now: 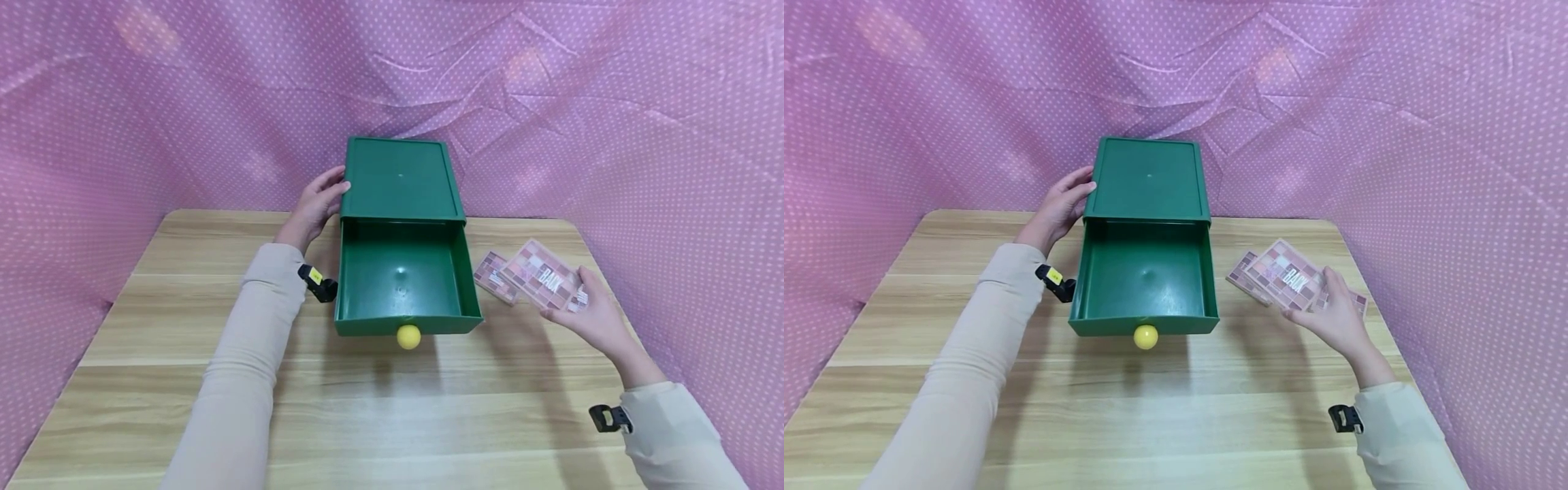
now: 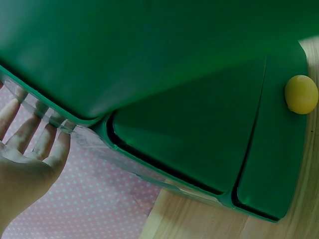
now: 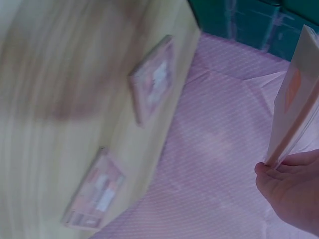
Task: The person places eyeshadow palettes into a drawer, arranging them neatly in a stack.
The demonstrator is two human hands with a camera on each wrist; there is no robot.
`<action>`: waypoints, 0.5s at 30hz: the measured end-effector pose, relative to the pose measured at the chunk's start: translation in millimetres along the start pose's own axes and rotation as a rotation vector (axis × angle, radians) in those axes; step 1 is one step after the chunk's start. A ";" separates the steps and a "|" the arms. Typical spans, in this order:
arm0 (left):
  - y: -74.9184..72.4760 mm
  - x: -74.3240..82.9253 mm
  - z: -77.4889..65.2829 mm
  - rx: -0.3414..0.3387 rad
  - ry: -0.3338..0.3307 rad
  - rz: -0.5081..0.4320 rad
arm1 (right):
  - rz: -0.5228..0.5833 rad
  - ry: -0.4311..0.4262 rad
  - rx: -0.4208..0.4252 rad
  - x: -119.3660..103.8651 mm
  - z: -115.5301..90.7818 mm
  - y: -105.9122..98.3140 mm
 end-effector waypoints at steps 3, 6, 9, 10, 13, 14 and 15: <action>0.5 -0.1 -0.5 0.004 0.000 0.002 | 0.006 -0.001 -0.025 -9.9 1.5 -5.3; 1.2 -0.2 -1.3 0.005 0.001 0.005 | 0.035 -0.014 -0.046 -20.8 4.8 -9.9; 1.8 -0.2 -2.2 0.008 -0.001 0.007 | 0.040 -0.036 -0.055 -32.0 8.9 -13.5; 2.1 -0.2 -2.4 0.008 -0.001 0.007 | 0.038 -0.049 -0.054 -35.9 10.6 -14.5; 2.7 -0.3 -3.1 0.011 -0.001 0.005 | 0.029 -0.073 -0.052 -47.4 15.0 -16.9; 3.0 -0.3 -3.4 0.011 0.000 0.006 | 0.025 -0.079 -0.050 -51.4 16.2 -17.5; 3.2 -0.4 -3.6 0.011 0.002 0.006 | 0.014 -0.083 -0.050 -55.2 17.1 -18.0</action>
Point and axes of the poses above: each hand's wrist, its own z-axis towards the middle knuckle, its own y-axis out of the palm, x = y × z, the point moved 5 cm from there along z, towards the middle knuckle, and after that the axes turned 5 degrees about -x, right-handed, at the moved point
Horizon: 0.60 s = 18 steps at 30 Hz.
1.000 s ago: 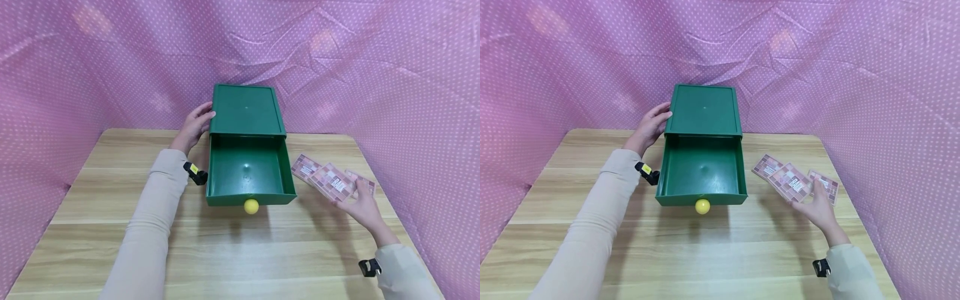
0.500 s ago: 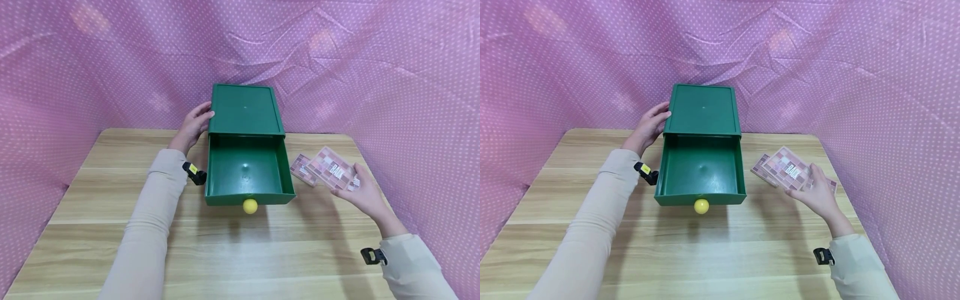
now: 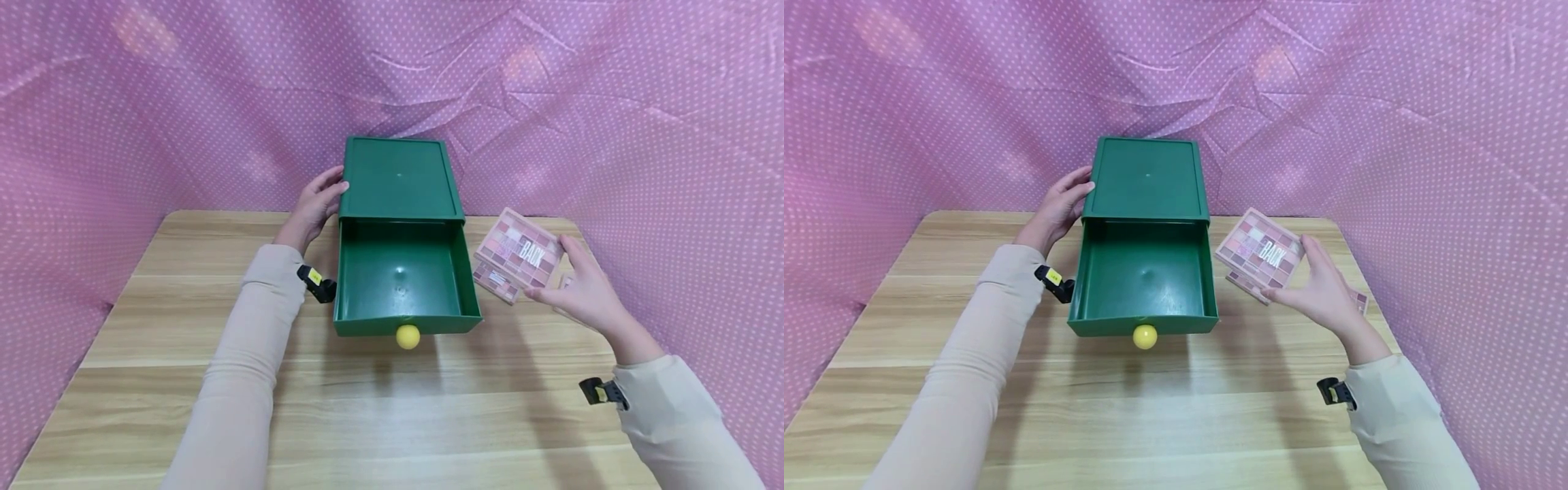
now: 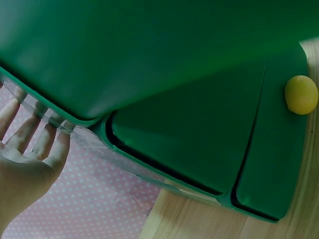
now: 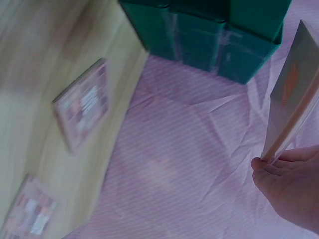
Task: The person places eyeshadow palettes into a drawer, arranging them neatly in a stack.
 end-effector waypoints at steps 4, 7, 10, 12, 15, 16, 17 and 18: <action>-0.7 -0.2 0.6 -0.002 0.007 0.005 | 0.000 -0.017 -0.010 -16.1 5.1 1.6; -1.2 -0.4 1.3 -0.003 0.012 0.003 | 0.042 -0.062 -0.021 -27.7 10.0 4.9; -1.8 -0.5 2.2 -0.002 0.014 -0.001 | 0.085 -0.115 -0.028 -38.7 15.4 8.8; -2.0 -0.4 2.7 -0.001 0.015 -0.001 | 0.104 -0.138 -0.038 -45.2 18.5 11.9; -1.8 -0.4 3.5 -0.001 0.018 -0.006 | 0.101 -0.140 -0.055 -53.0 22.7 17.6; -1.7 -0.4 3.6 -0.001 0.018 -0.004 | 0.100 -0.140 -0.061 -55.3 24.2 19.9; -1.6 -0.3 3.8 -0.002 0.019 -0.006 | 0.096 -0.144 -0.066 -57.8 25.5 22.3; -1.5 -0.3 4.0 -0.003 0.020 -0.009 | 0.090 -0.144 -0.070 -60.1 27.0 24.8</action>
Point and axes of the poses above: each hand's wrist, its own z-axis towards the middle knuckle, its own y-axis out of the palm, x = y × z, the point moved 5 cm from there along z, towards the middle knuckle, and after that the axes turned 5 degrees about -x, right-handed, at the moved point
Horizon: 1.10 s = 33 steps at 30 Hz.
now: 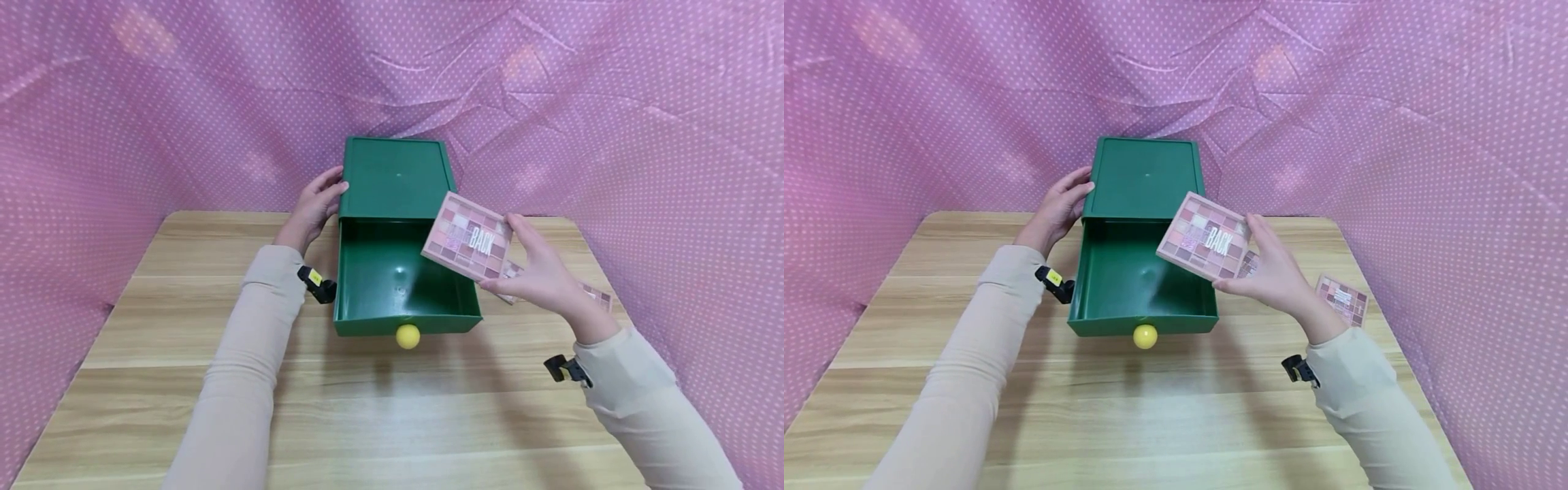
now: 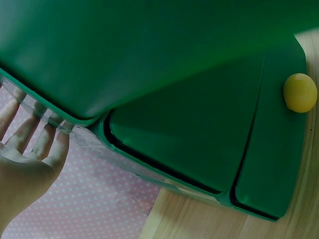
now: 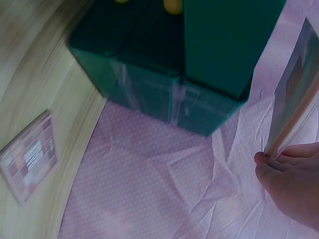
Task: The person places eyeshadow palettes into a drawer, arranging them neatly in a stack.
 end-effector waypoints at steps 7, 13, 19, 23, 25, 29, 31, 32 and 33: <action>-0.5 -0.3 -0.2 -0.005 0.001 0.002 | -0.033 -0.093 -0.063 -17.6 8.2 21.4; -0.6 -0.2 0.2 -0.005 0.005 0.012 | -0.089 -0.162 -0.105 -30.7 13.4 36.2; -0.4 -1.0 0.1 -0.001 0.009 0.024 | -0.145 -0.134 -0.180 -33.9 17.4 49.3; 0.1 -1.3 0.1 0.005 0.016 0.025 | -0.176 -0.157 -0.211 -35.4 21.4 56.8; 0.5 -1.2 -0.3 0.007 0.018 0.030 | -0.178 -0.167 -0.224 -36.3 23.9 60.0; 1.4 -0.4 -2.3 0.005 0.019 0.035 | -0.193 -0.169 -0.258 -38.9 28.9 65.7; 1.7 -0.3 -2.9 0.002 0.018 0.031 | -0.200 -0.171 -0.281 -40.3 31.2 68.8; 1.8 -0.3 -3.0 0.001 0.018 0.032 | -0.209 -0.173 -0.291 -41.1 32.0 70.3; 1.7 -0.3 -3.1 0.000 0.019 0.036 | -0.217 -0.175 -0.300 -42.0 32.9 71.8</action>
Point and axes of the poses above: each hand's wrist, its own z-axis towards the middle knuckle, its own y-axis out of the palm, x = y × z, the point moved 5 cm from there along z, towards the middle knuckle, and after that the axes turned 5 degrees about -x, right-handed, at the moved point
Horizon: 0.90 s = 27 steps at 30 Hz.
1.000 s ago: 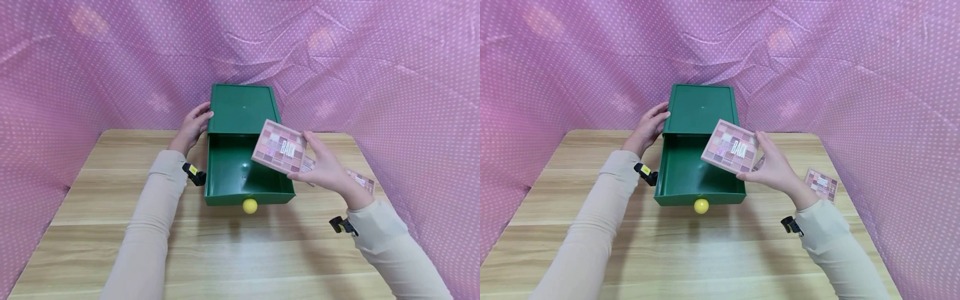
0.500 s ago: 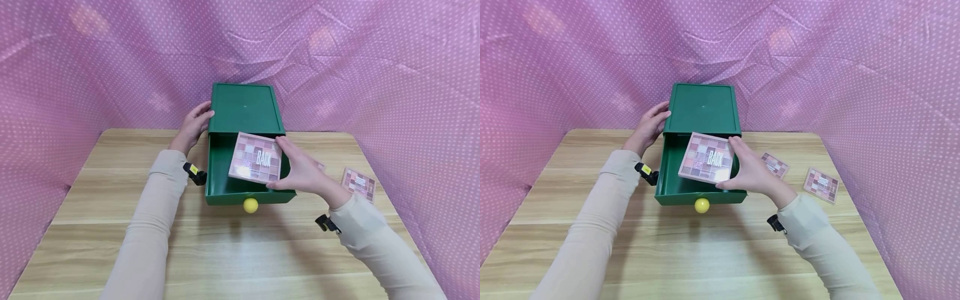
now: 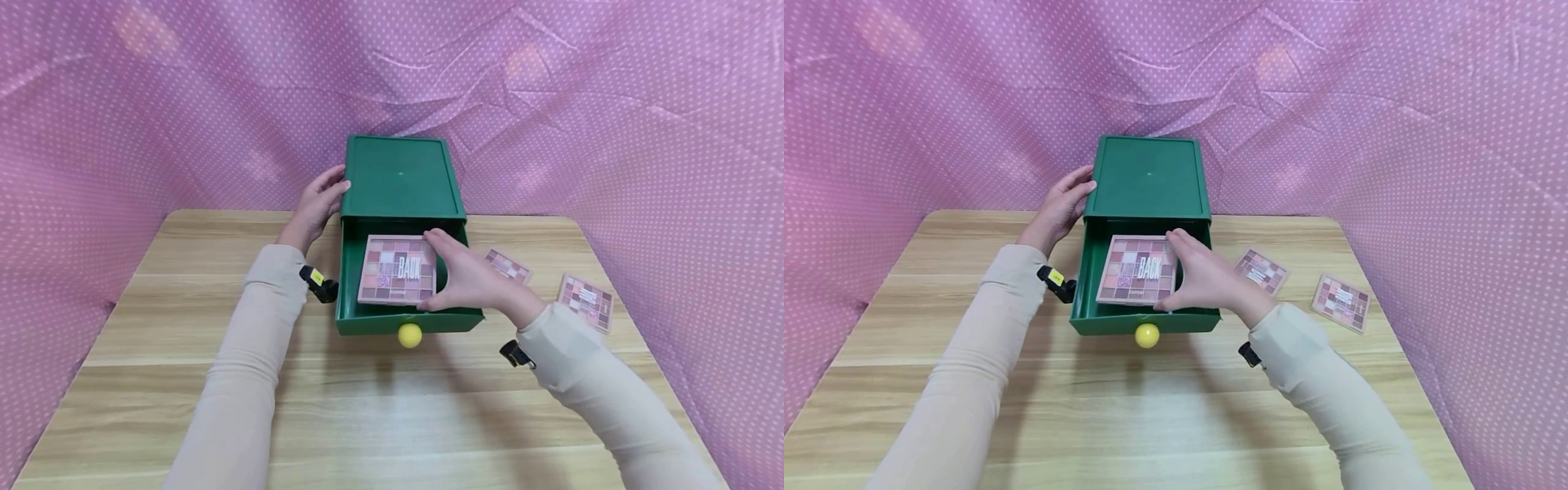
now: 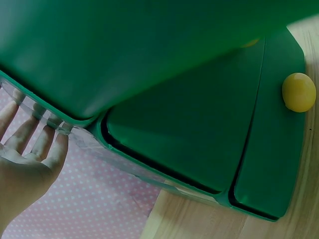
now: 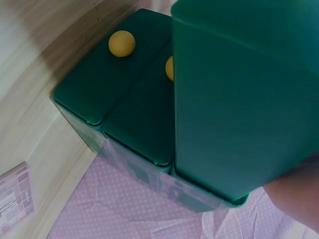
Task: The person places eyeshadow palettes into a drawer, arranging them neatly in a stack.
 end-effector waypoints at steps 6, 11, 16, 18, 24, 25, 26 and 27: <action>-0.2 0.1 -0.3 -0.001 0.003 0.020 | -0.041 -0.009 -0.034 -4.8 8.4 7.3; -0.6 -0.8 0.0 -0.007 0.007 0.003 | -0.065 -0.037 -0.061 -9.1 13.9 13.8; -0.7 -1.8 0.6 -0.012 0.009 -0.004 | -0.070 -0.056 -0.074 -12.2 17.4 19.3; -0.8 -1.8 0.9 -0.013 0.009 0.000 | -0.069 -0.059 -0.076 -13.0 18.6 21.1; -1.7 -1.4 1.7 -0.012 0.010 0.017 | -0.070 -0.060 -0.081 -15.6 22.0 25.4; -1.9 -1.2 1.5 -0.011 0.011 0.018 | -0.072 -0.058 -0.081 -16.0 22.5 26.0; -2.1 -1.0 1.5 -0.011 0.011 0.018 | -0.071 -0.057 -0.082 -16.1 22.8 26.6; -2.4 -0.8 1.3 -0.011 0.011 0.021 | -0.070 -0.056 -0.083 -16.4 23.1 27.2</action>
Point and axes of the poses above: each hand's wrist, its own z-axis towards the middle knuckle, its own y-axis out of the palm, x = y × z, the point moved 5 cm from there along z, towards the middle knuckle, and after that the axes turned 5 degrees about -x, right-handed, at the moved point
